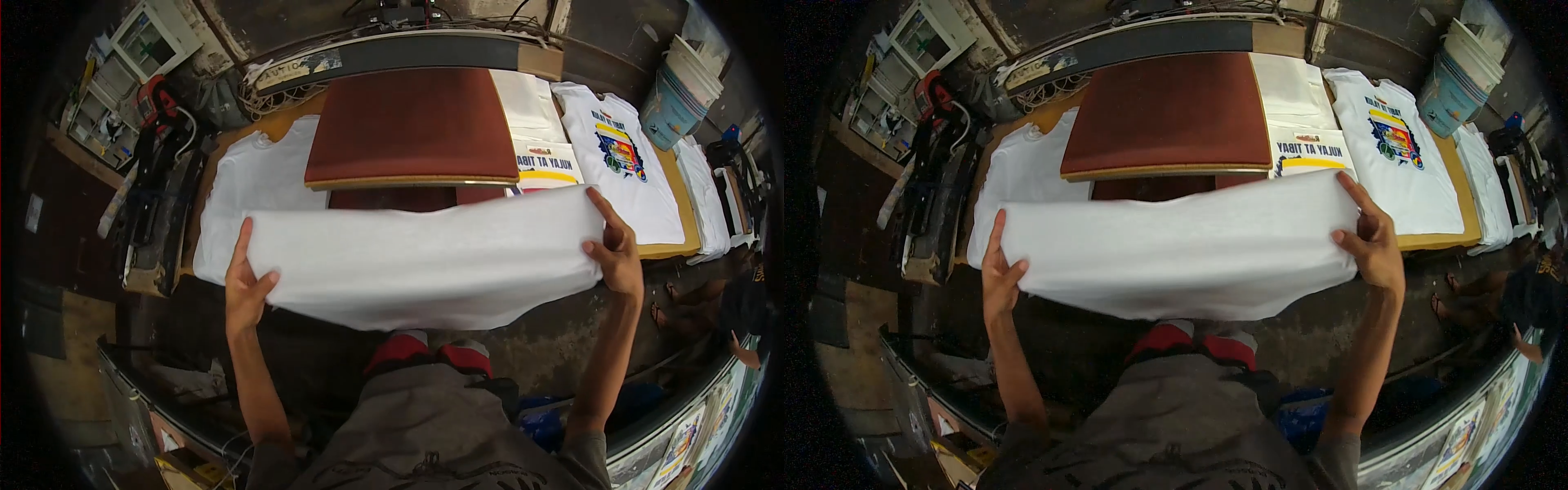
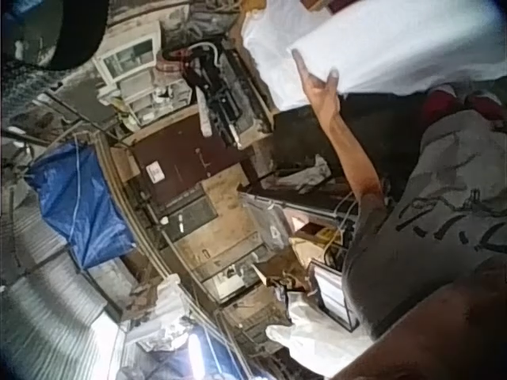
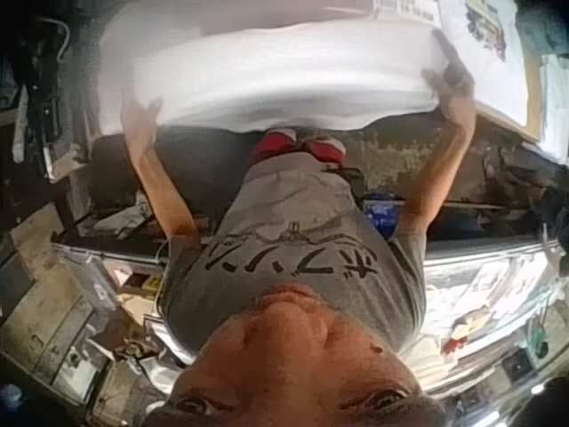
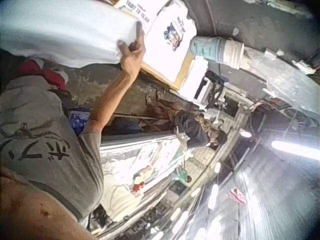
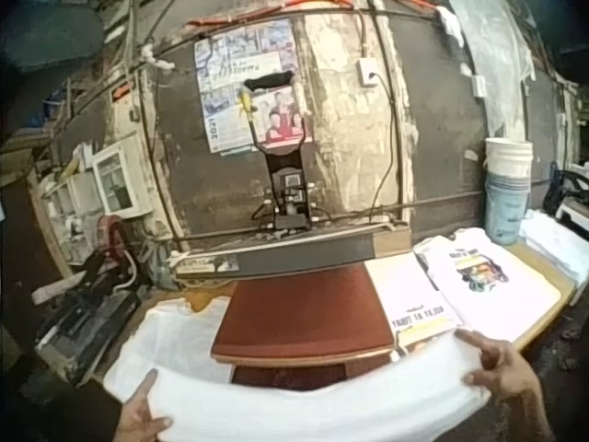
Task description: The recorder is using a heat press machine to apply printed designs onto white t-shirts in a workshop setting.
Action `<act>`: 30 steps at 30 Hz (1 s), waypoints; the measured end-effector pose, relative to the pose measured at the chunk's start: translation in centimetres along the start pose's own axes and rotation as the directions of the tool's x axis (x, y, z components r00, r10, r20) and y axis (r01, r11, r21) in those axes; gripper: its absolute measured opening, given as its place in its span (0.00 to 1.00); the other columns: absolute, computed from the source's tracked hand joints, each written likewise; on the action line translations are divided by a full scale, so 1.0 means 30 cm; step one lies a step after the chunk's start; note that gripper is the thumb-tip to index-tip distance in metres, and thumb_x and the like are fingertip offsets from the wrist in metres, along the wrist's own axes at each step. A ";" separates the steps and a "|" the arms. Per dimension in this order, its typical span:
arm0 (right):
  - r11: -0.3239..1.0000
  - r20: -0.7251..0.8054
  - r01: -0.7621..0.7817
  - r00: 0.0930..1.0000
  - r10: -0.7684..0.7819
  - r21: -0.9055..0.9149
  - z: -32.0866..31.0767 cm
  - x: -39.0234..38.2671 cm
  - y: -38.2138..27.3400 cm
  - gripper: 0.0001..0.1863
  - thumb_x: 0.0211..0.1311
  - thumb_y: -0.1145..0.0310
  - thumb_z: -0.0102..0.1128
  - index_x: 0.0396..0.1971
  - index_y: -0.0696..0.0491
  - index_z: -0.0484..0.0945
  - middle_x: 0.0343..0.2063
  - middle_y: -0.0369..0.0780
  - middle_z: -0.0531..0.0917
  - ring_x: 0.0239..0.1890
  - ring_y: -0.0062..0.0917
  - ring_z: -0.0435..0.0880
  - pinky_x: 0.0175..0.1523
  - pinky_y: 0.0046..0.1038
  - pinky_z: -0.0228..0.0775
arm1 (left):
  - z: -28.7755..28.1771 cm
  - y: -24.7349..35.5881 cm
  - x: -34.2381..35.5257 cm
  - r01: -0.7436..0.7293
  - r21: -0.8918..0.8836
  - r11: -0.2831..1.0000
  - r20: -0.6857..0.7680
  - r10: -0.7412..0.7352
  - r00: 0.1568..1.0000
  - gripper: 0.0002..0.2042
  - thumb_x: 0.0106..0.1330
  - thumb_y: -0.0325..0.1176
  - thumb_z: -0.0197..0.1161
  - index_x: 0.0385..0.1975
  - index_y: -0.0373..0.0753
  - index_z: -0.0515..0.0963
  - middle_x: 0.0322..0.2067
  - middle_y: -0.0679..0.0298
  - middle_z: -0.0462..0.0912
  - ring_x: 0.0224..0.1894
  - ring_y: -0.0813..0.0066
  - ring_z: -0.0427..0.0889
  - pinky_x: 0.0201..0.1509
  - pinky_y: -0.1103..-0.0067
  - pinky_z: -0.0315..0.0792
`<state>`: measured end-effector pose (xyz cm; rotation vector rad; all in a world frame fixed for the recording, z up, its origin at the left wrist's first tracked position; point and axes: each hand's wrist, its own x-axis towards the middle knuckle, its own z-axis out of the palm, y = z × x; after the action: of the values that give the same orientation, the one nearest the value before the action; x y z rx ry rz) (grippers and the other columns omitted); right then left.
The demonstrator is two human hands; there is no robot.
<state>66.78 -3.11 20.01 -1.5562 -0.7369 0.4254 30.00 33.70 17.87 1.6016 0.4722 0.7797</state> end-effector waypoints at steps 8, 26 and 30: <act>0.990 -0.175 0.087 0.979 -0.106 -0.113 -0.078 0.869 0.039 0.20 0.59 0.70 0.58 0.51 0.58 0.75 0.47 0.39 0.79 0.48 0.23 0.76 0.56 0.24 0.66 | -0.082 -0.021 0.837 0.147 0.264 0.953 -0.001 -0.152 0.988 0.23 0.55 0.24 0.60 0.54 0.30 0.71 0.57 0.52 0.72 0.59 0.63 0.70 0.64 0.74 0.61; 0.847 -0.198 0.125 0.945 -0.260 -0.517 -0.056 1.454 0.563 0.21 0.61 0.66 0.57 0.52 0.59 0.74 0.47 0.44 0.79 0.49 0.28 0.76 0.56 0.27 0.67 | -0.101 -0.439 1.207 0.200 0.417 0.887 -0.003 -0.218 0.976 0.20 0.63 0.32 0.56 0.56 0.36 0.71 0.54 0.56 0.73 0.56 0.70 0.71 0.56 0.73 0.67; 0.794 -0.176 0.164 0.930 -0.321 -0.585 0.034 1.521 0.641 0.21 0.61 0.65 0.57 0.52 0.60 0.74 0.47 0.45 0.79 0.49 0.29 0.77 0.56 0.28 0.67 | -0.183 -0.464 1.171 0.198 0.460 0.865 -0.029 -0.208 0.978 0.19 0.65 0.33 0.55 0.56 0.37 0.71 0.53 0.56 0.74 0.56 0.71 0.71 0.54 0.72 0.69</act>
<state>103.04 28.45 8.07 -1.9849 -0.8853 -0.2296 52.04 64.37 12.23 1.9563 0.8462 0.5076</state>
